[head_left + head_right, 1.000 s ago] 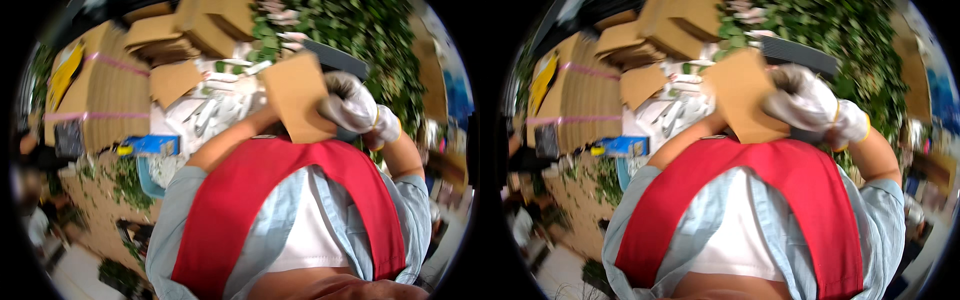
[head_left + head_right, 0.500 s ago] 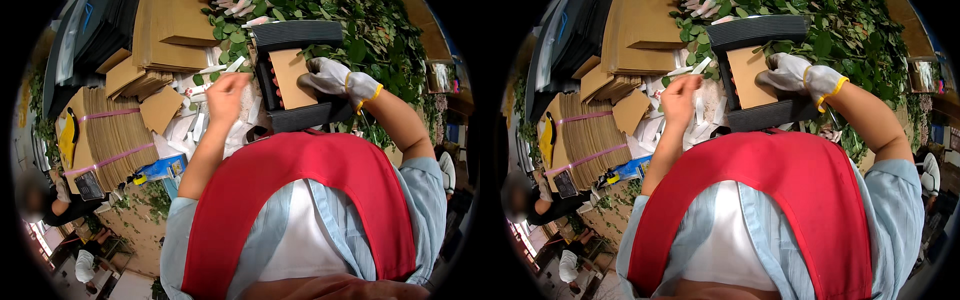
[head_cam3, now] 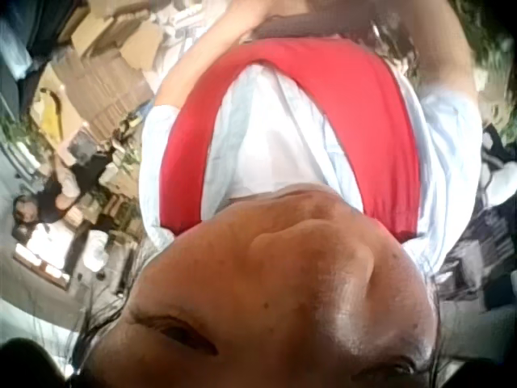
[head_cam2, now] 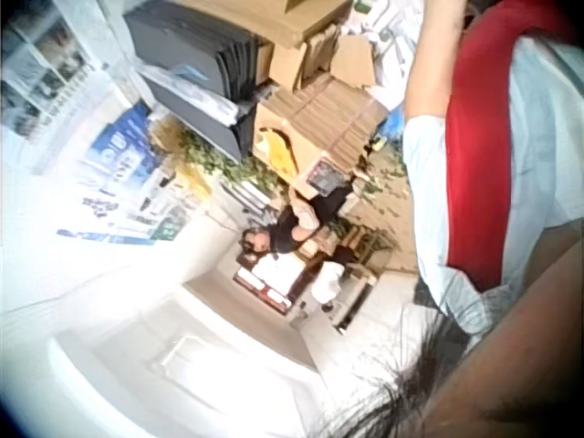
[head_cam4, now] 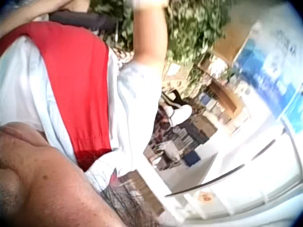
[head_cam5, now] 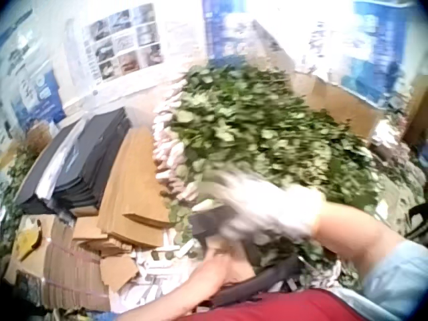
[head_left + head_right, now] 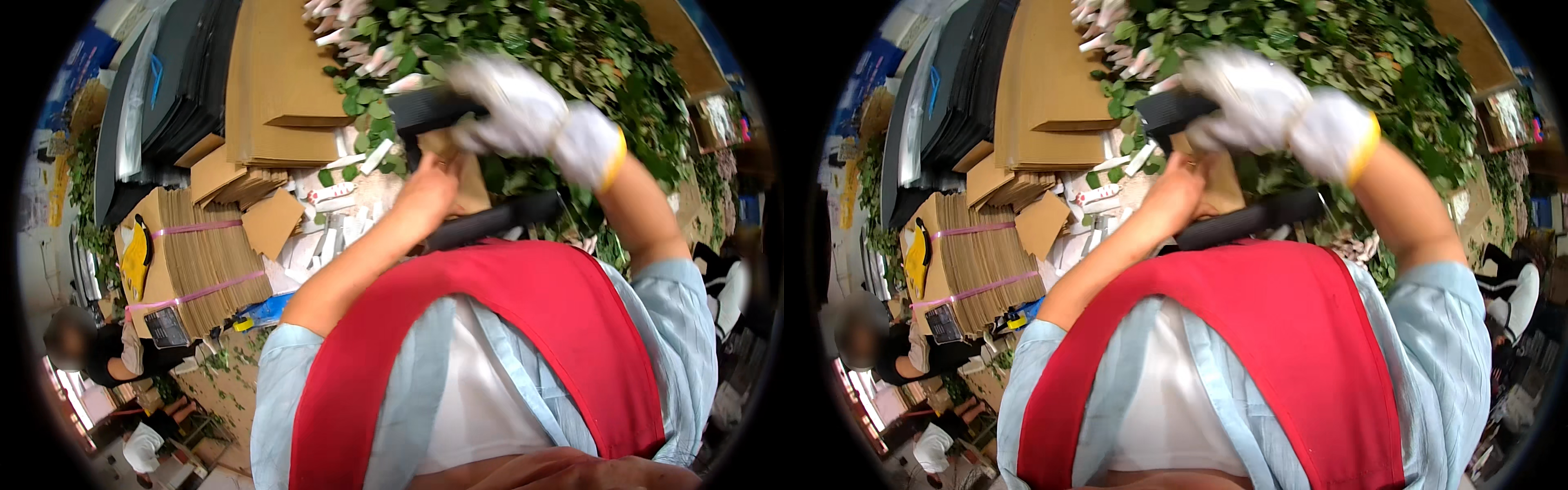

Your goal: The person arranges artificial pink roses with green leaves into a black plastic tray. They repeatedly pick up individual stems, place them into the tray, and adjust their positions. The person also handles cardboard pieces and a roll of tape during the process.

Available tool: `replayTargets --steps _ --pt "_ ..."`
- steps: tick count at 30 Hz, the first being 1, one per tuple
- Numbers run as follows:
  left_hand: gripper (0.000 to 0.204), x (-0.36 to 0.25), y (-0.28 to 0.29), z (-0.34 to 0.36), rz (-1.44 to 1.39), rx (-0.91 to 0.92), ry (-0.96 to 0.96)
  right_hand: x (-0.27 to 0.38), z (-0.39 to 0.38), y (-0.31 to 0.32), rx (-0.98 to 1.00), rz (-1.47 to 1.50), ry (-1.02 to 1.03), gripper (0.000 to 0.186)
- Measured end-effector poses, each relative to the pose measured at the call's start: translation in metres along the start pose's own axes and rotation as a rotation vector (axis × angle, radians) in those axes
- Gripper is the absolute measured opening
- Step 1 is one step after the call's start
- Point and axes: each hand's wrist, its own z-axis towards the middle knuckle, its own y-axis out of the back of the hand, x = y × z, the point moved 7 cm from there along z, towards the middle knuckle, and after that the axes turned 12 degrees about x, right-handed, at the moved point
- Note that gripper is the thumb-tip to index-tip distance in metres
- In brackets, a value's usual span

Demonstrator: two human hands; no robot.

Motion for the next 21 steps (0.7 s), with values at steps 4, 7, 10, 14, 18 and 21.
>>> replayTargets --steps 4,7,10,14,18,21 --pt "0.075 -0.013 0.011 -0.008 0.03 -0.227 -0.109 -0.025 -0.001 -0.03 0.531 -0.066 -0.075 0.027" --pt "0.078 -0.015 0.009 -0.012 0.246 -0.238 0.006 0.011 -0.046 -0.077 0.423 -0.385 0.039 0.015" --pt "0.102 -0.012 0.022 -0.012 0.314 -0.393 0.037 0.02 -0.071 -0.087 0.264 -0.268 0.045 0.015" --pt "0.096 0.011 0.011 0.003 0.132 -0.134 0.049 0.032 -0.114 -0.07 0.287 0.0 -0.021 0.018" --pt "0.084 0.016 -0.003 -0.005 0.103 -0.224 -0.003 0.072 -0.144 -0.054 -0.031 -0.174 0.016 0.026" --pt "0.061 0.026 -0.008 -0.007 0.025 -0.215 -0.069 0.107 -0.145 -0.071 -0.35 -0.429 0.173 0.032"
